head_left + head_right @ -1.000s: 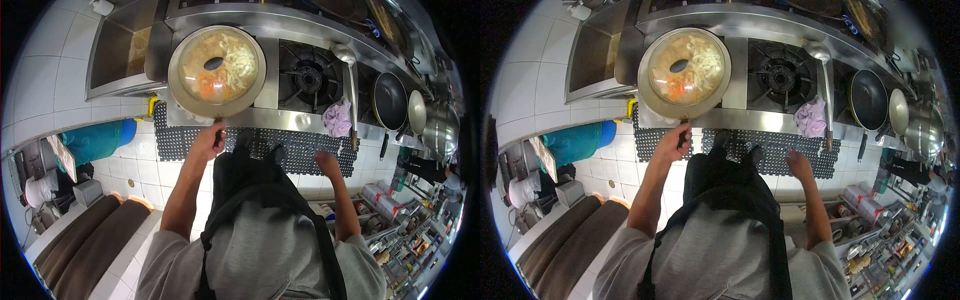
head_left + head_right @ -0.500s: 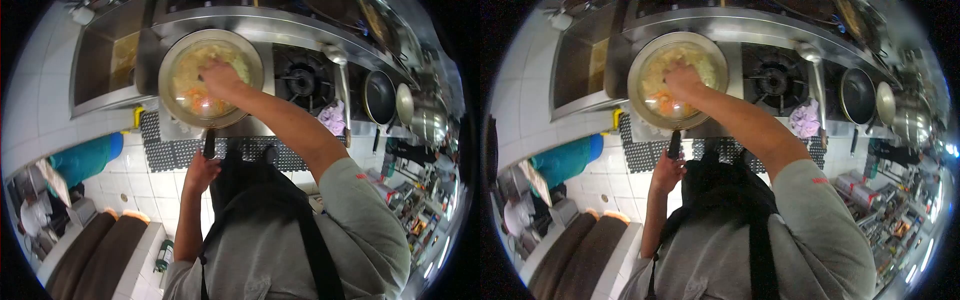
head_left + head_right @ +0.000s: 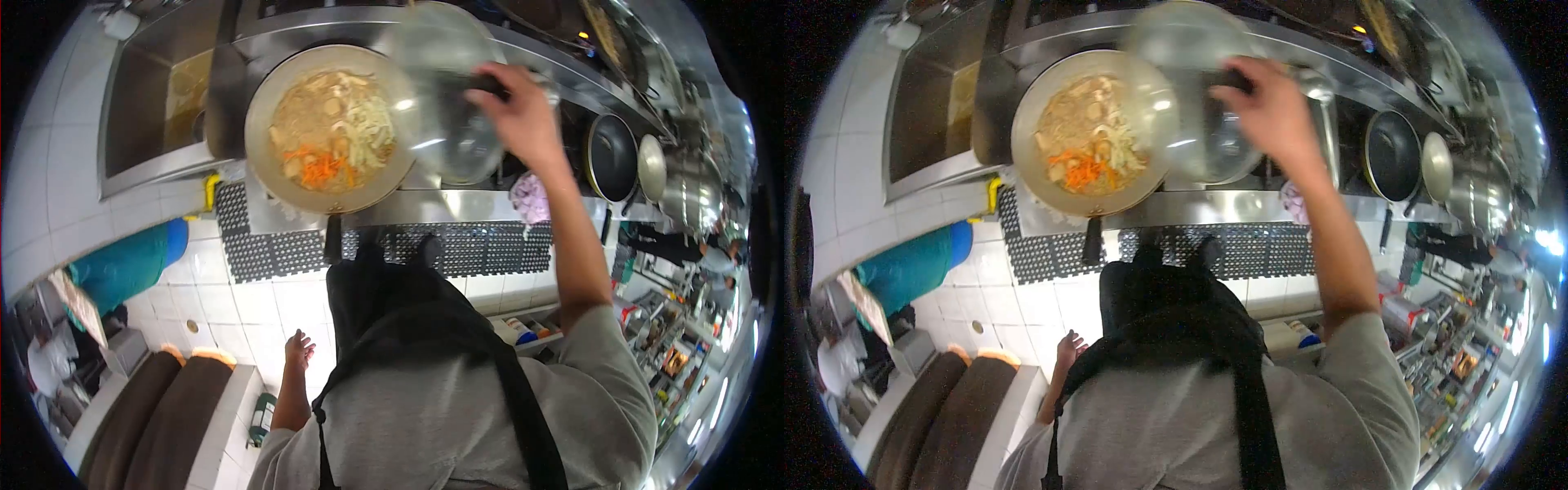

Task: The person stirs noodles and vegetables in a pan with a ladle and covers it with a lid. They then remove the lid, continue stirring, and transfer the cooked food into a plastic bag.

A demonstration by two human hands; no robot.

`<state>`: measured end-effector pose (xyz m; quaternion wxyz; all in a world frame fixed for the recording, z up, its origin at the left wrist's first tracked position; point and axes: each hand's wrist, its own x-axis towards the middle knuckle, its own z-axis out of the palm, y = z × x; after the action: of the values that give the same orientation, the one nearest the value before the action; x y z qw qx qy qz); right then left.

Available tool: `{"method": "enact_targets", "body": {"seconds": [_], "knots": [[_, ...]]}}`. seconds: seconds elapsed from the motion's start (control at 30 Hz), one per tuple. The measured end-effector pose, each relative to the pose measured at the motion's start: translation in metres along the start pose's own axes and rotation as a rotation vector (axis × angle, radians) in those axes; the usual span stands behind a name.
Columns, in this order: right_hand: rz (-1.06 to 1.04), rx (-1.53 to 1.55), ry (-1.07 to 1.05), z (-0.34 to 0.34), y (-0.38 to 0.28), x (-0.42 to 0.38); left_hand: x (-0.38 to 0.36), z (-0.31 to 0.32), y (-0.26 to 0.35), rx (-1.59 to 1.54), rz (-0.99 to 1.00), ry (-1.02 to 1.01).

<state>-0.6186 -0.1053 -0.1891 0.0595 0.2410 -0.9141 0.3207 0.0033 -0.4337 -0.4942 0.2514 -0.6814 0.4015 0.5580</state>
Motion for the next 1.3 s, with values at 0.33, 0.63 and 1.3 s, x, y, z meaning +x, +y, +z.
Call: {"method": "enact_targets", "body": {"seconds": [0.33,0.63,1.3], "knots": [[0.369,-0.286,0.017,0.041,0.159,-0.073,-0.046,0.057,0.068,0.050,0.170,-0.133],[0.401,-0.317,-0.061,0.062,0.148,-0.073,-0.069,0.082,0.087,0.090,0.299,-0.171],[0.331,-0.328,-0.070,0.047,0.148,-0.104,-0.012,0.069,0.119,0.452,0.177,-0.172]]}}
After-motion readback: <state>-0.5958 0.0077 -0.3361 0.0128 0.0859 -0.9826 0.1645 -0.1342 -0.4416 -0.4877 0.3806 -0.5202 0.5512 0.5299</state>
